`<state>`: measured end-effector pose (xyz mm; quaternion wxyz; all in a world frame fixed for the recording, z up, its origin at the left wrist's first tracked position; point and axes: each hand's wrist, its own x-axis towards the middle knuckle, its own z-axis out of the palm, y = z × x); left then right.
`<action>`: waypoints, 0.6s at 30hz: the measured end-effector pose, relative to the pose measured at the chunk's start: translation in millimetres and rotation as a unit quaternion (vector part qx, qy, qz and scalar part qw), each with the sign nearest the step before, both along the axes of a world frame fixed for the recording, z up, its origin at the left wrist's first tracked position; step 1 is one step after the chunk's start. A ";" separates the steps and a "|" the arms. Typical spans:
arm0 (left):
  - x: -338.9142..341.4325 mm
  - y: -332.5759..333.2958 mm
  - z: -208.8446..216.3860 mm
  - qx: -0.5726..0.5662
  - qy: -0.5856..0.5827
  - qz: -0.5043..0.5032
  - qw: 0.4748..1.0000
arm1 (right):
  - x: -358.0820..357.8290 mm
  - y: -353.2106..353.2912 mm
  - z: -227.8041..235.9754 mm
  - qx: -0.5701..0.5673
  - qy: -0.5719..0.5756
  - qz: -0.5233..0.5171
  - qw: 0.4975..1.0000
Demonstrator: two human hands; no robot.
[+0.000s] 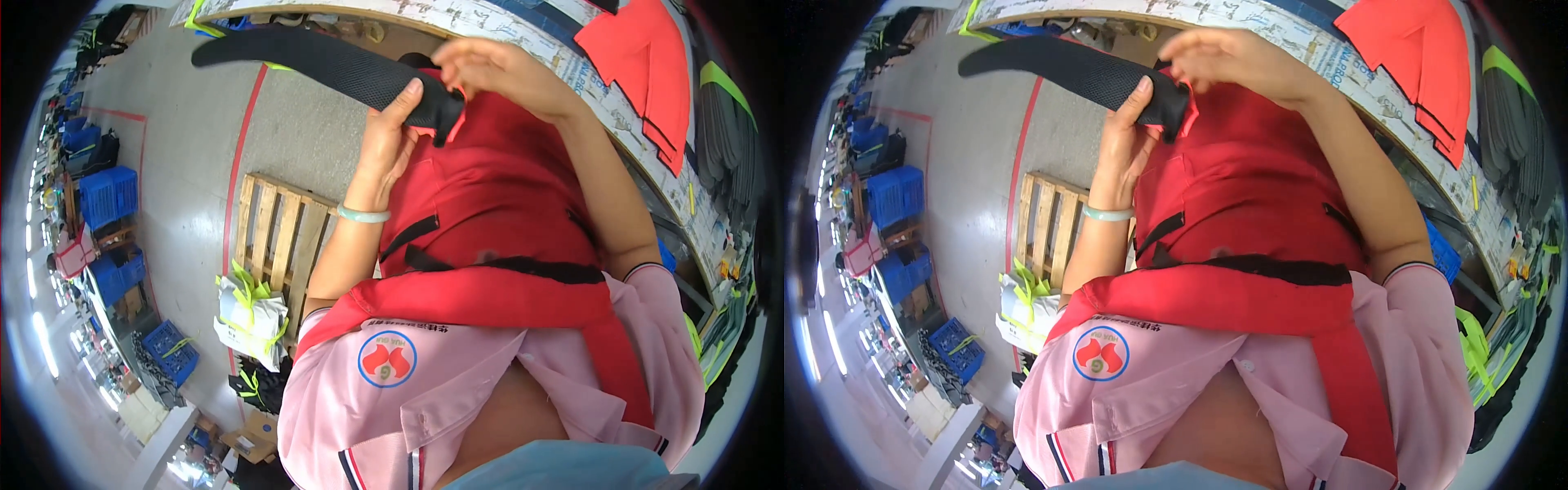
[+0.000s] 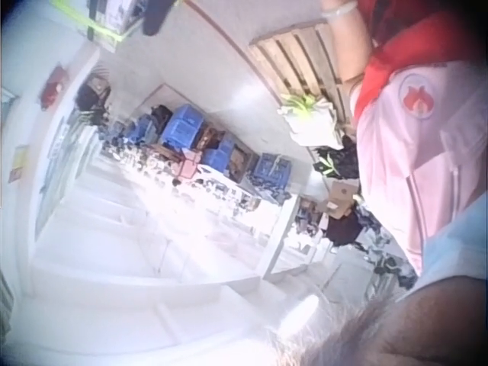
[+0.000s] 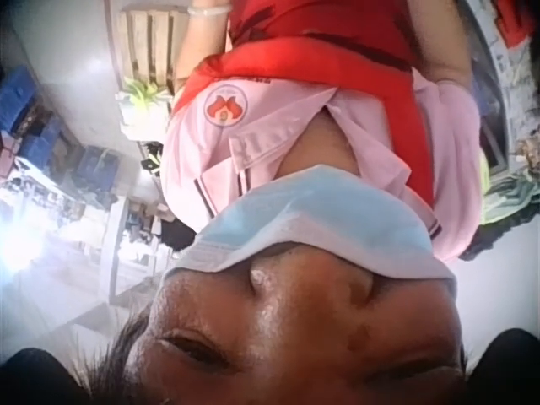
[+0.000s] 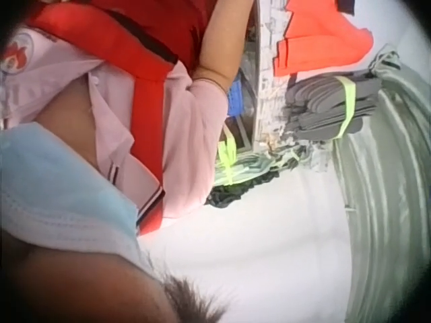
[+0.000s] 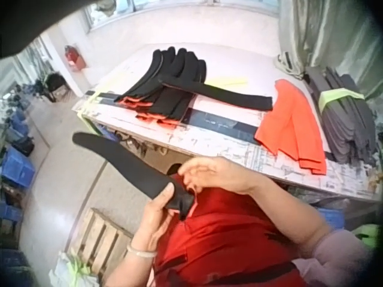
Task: The recorder is manually assembling and inspecting various fabric components on a workbench in a textile factory.
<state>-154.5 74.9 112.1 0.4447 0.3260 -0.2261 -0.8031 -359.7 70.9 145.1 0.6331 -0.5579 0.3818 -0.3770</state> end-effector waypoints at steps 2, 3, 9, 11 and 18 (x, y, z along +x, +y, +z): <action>0.7 -0.8 -6.8 0.023 0.005 0.017 1.000 | -3.9 14.8 -2.6 0.038 0.000 0.043 0.998; -2.3 1.0 -10.9 0.016 0.004 0.019 1.000 | -3.7 22.1 -1.2 0.070 0.013 0.053 0.996; -17.1 5.0 -13.4 0.010 0.023 0.037 0.999 | 20.1 32.1 -22.5 0.112 -0.084 -0.052 0.989; -16.5 4.6 -17.3 -0.020 -0.005 0.027 0.999 | 19.1 32.7 -35.1 0.145 -0.158 -0.021 0.977; -24.7 5.1 -27.3 0.058 0.111 0.020 0.992 | 22.4 34.4 -31.4 0.116 -0.143 -0.055 0.981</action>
